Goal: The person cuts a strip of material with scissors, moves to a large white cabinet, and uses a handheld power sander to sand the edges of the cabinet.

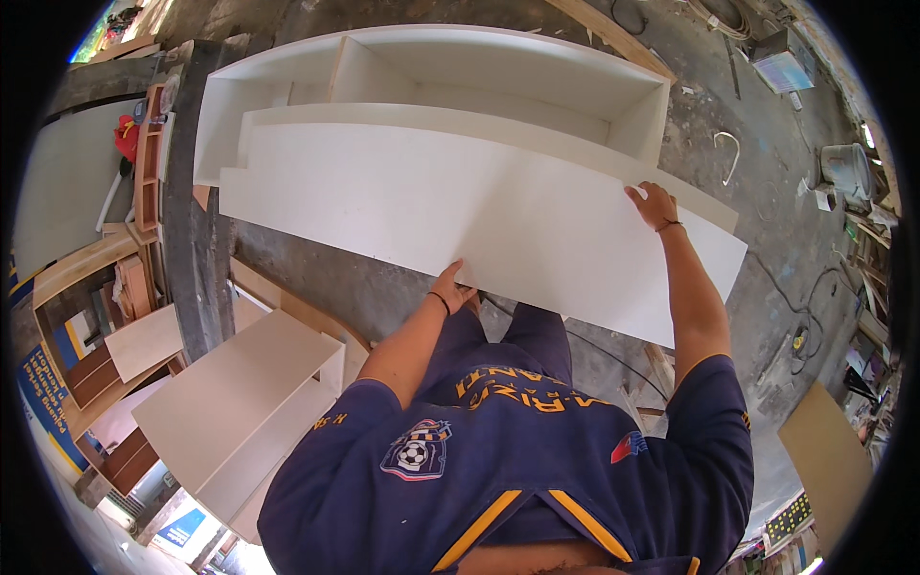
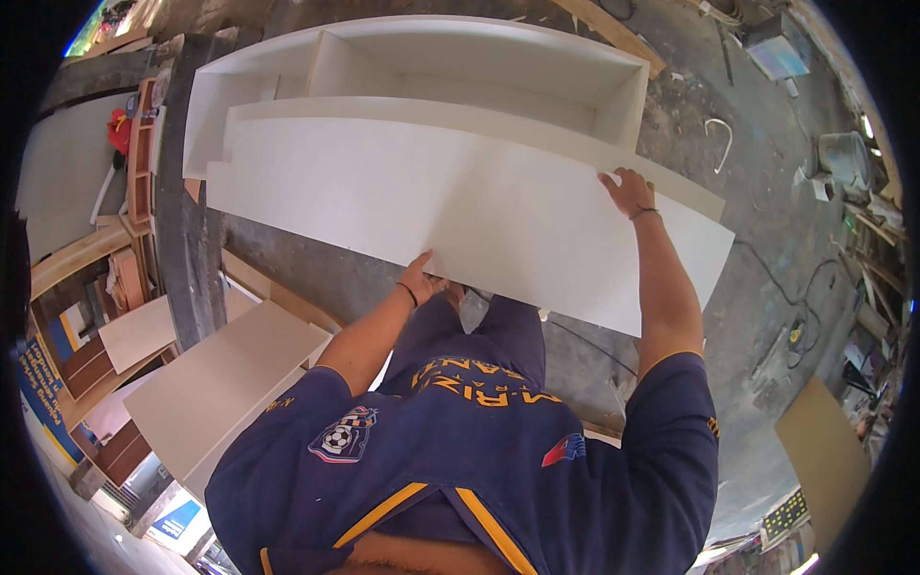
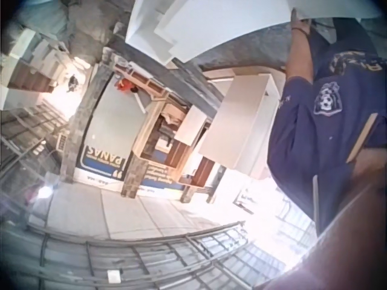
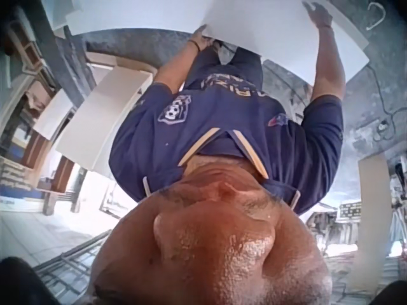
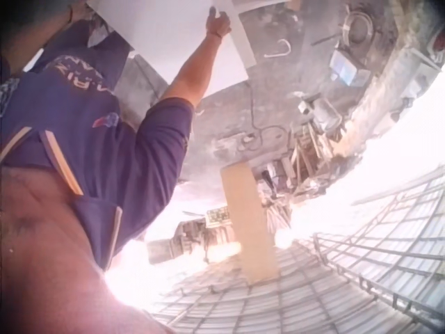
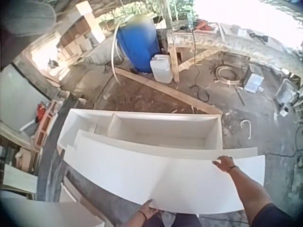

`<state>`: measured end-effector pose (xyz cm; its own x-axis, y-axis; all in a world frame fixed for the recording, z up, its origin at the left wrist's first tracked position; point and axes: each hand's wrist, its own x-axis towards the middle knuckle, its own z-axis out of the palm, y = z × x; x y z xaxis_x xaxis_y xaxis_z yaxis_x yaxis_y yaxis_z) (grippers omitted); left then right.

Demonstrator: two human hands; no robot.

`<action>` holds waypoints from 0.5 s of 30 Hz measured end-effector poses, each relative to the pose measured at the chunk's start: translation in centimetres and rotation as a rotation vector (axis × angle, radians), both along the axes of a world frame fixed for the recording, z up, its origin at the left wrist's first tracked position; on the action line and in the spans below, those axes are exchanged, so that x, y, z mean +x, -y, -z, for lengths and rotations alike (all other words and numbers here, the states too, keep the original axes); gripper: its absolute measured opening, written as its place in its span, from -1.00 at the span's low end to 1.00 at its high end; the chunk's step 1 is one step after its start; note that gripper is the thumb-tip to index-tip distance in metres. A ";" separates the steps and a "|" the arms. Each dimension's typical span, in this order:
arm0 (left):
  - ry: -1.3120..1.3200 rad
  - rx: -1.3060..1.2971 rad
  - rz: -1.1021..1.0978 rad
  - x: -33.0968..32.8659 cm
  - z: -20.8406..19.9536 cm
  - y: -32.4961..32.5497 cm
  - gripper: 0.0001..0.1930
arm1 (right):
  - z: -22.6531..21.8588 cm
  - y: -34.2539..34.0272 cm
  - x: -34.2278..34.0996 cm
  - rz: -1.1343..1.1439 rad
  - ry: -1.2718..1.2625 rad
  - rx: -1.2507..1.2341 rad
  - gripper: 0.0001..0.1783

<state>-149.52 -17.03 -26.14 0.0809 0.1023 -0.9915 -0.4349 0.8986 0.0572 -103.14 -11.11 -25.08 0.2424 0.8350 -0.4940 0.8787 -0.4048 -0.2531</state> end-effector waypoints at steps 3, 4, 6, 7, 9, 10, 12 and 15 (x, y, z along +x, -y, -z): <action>0.022 0.007 -0.039 -0.3 0.9 0.2 -0.46 | 0.2 0.0 0.1 -0.066 0.059 0.149 -0.44; 0.062 0.024 -0.058 0.0 1.0 -0.2 -0.46 | 0.3 0.0 0.5 -0.087 0.096 0.206 -0.47; 0.143 0.037 -0.076 0.2 0.9 -0.6 -0.46 | 0.4 -0.6 0.7 -0.026 -0.015 0.521 -0.56; 0.139 0.038 -0.059 -0.2 1.4 -0.7 -0.45 | -0.8 -1.1 -0.5 0.023 -0.074 0.599 -0.60; 0.142 0.030 -0.010 -1.1 2.3 -0.3 -0.44 | -4.3 -1.1 -3.6 0.160 -0.187 0.741 -0.68; 0.155 0.028 0.029 -0.8 2.2 -0.7 -0.42 | -4.9 0.0 -4.6 0.229 -0.204 0.781 -0.72; 0.178 0.017 0.107 -0.6 1.6 -0.9 -0.38 | -6.8 3.3 -8.2 0.316 -0.203 0.856 -0.77; 0.261 0.019 0.231 -2.1 2.3 -0.9 -0.32 | -8.2 10.9 -14.5 0.387 -0.212 0.874 -0.81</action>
<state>-151.60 -16.14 -28.41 0.3549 0.0695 -0.9323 -0.2224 0.9749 -0.0120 -117.63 -22.01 -16.84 0.5542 0.8090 0.1958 0.6264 -0.2504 -0.7382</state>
